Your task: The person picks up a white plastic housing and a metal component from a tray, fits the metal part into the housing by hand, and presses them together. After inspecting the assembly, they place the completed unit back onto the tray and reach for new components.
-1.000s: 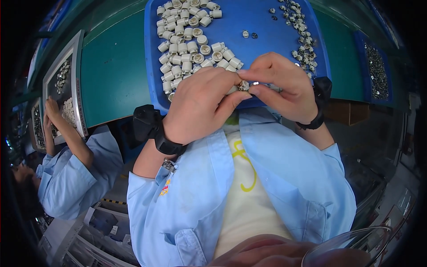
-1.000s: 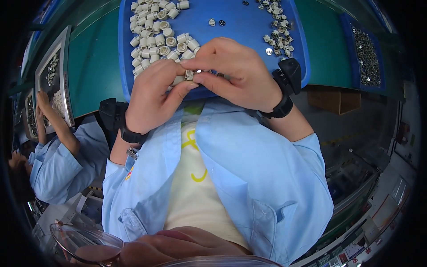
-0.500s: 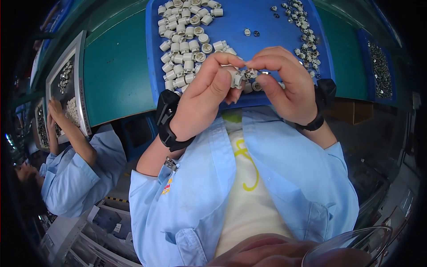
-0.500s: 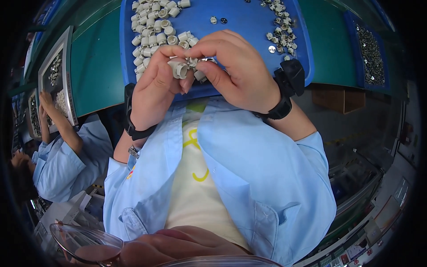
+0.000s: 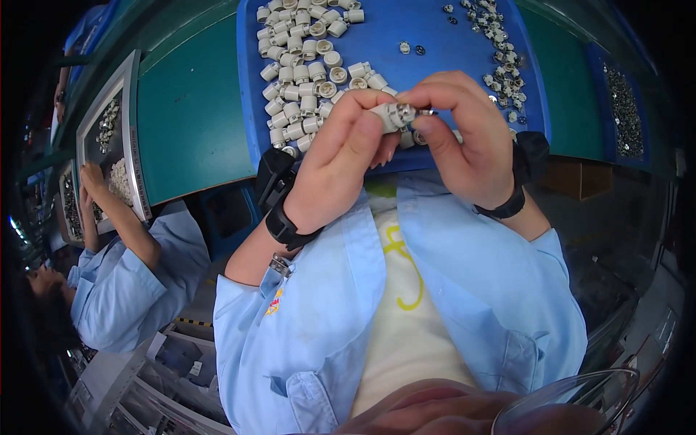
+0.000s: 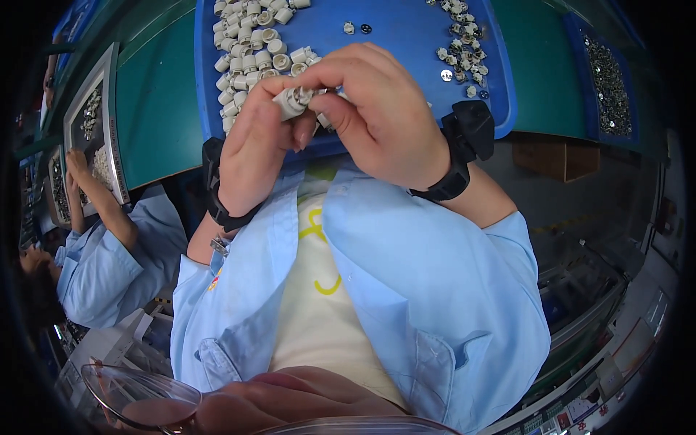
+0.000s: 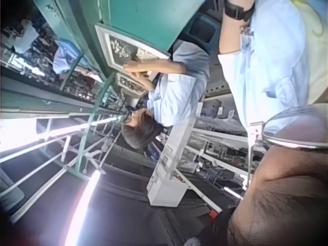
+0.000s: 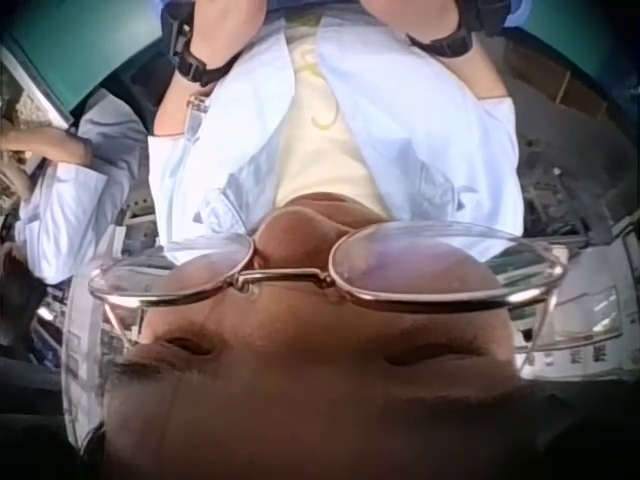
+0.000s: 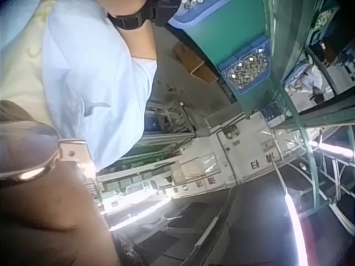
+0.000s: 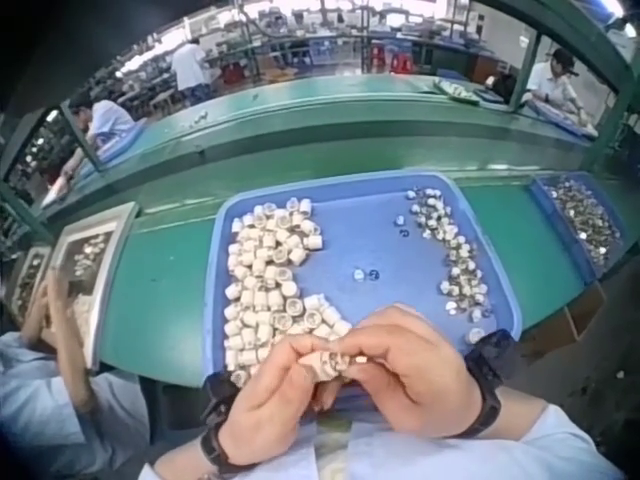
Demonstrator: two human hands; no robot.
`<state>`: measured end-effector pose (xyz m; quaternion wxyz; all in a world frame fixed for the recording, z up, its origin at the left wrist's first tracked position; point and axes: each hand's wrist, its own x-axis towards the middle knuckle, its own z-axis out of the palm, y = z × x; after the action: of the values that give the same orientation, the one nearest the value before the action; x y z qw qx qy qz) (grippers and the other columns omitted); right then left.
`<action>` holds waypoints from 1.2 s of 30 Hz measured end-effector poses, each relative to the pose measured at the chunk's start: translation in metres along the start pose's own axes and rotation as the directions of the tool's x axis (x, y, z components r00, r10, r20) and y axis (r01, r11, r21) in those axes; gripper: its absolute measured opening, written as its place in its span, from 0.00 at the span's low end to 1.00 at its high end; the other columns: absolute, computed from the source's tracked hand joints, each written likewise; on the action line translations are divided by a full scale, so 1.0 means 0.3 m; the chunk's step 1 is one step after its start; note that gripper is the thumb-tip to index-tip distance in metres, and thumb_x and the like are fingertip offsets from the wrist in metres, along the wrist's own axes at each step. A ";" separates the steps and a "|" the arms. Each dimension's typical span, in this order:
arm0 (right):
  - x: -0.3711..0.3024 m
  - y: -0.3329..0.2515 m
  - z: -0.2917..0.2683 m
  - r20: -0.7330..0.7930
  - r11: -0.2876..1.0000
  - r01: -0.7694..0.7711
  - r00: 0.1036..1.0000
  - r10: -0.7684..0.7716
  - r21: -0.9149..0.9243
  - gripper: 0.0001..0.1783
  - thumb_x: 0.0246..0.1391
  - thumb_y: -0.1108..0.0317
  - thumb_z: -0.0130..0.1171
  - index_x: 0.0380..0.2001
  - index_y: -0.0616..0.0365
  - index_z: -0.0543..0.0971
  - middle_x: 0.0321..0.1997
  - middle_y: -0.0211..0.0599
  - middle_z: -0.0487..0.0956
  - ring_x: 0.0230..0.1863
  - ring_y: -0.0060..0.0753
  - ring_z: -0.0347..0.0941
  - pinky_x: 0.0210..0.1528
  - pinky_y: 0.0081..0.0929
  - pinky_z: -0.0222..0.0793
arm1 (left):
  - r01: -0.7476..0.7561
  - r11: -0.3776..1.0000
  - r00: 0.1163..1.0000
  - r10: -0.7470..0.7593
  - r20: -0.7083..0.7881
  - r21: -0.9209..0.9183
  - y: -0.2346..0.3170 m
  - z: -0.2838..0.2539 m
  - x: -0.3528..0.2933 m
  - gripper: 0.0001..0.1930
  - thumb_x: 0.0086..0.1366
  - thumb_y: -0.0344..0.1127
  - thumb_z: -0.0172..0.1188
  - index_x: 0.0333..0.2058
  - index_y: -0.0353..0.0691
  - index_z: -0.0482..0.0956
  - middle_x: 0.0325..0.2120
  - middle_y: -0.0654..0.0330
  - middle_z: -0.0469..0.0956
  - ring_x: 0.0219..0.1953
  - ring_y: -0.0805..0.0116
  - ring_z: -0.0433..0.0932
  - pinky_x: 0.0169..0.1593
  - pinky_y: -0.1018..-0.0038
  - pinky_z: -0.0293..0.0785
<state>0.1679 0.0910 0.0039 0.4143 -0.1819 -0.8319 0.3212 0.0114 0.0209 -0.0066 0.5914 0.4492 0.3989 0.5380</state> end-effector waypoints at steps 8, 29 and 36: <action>0.002 -0.003 -0.029 0.018 0.999 0.027 0.999 -0.026 -0.038 0.08 0.49 0.76 0.53 0.35 0.64 0.73 0.32 0.40 0.74 0.34 0.38 0.69 0.37 0.27 0.64 | -0.020 0.988 1.000 0.022 -0.010 0.155 0.007 -0.025 -0.004 0.20 0.68 0.48 0.37 0.36 0.34 0.68 0.21 0.67 0.64 0.23 0.82 0.59 0.27 0.85 0.57; 0.001 -0.012 -0.016 0.044 0.970 0.164 0.986 -0.159 -0.178 0.15 0.38 0.82 0.58 0.34 0.63 0.75 0.31 0.39 0.74 0.32 0.40 0.70 0.36 0.30 0.66 | 0.181 0.983 0.980 -0.178 -0.089 0.036 0.017 -0.002 -0.011 0.23 0.68 0.51 0.36 0.27 0.36 0.70 0.21 0.67 0.67 0.21 0.83 0.61 0.25 0.87 0.58; -0.003 -0.012 -0.011 0.034 0.999 0.012 0.999 -0.013 0.038 0.15 0.38 0.80 0.61 0.35 0.64 0.76 0.32 0.39 0.75 0.33 0.37 0.71 0.36 0.28 0.66 | 0.170 0.985 0.983 -0.170 -0.075 0.002 0.020 -0.003 -0.021 0.23 0.68 0.51 0.37 0.28 0.36 0.70 0.21 0.67 0.67 0.22 0.82 0.62 0.26 0.87 0.60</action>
<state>0.1709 0.0891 0.0073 0.4054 -0.1634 -0.8338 0.3373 0.0081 0.0147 -0.0011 0.6179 0.3955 0.4599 0.5003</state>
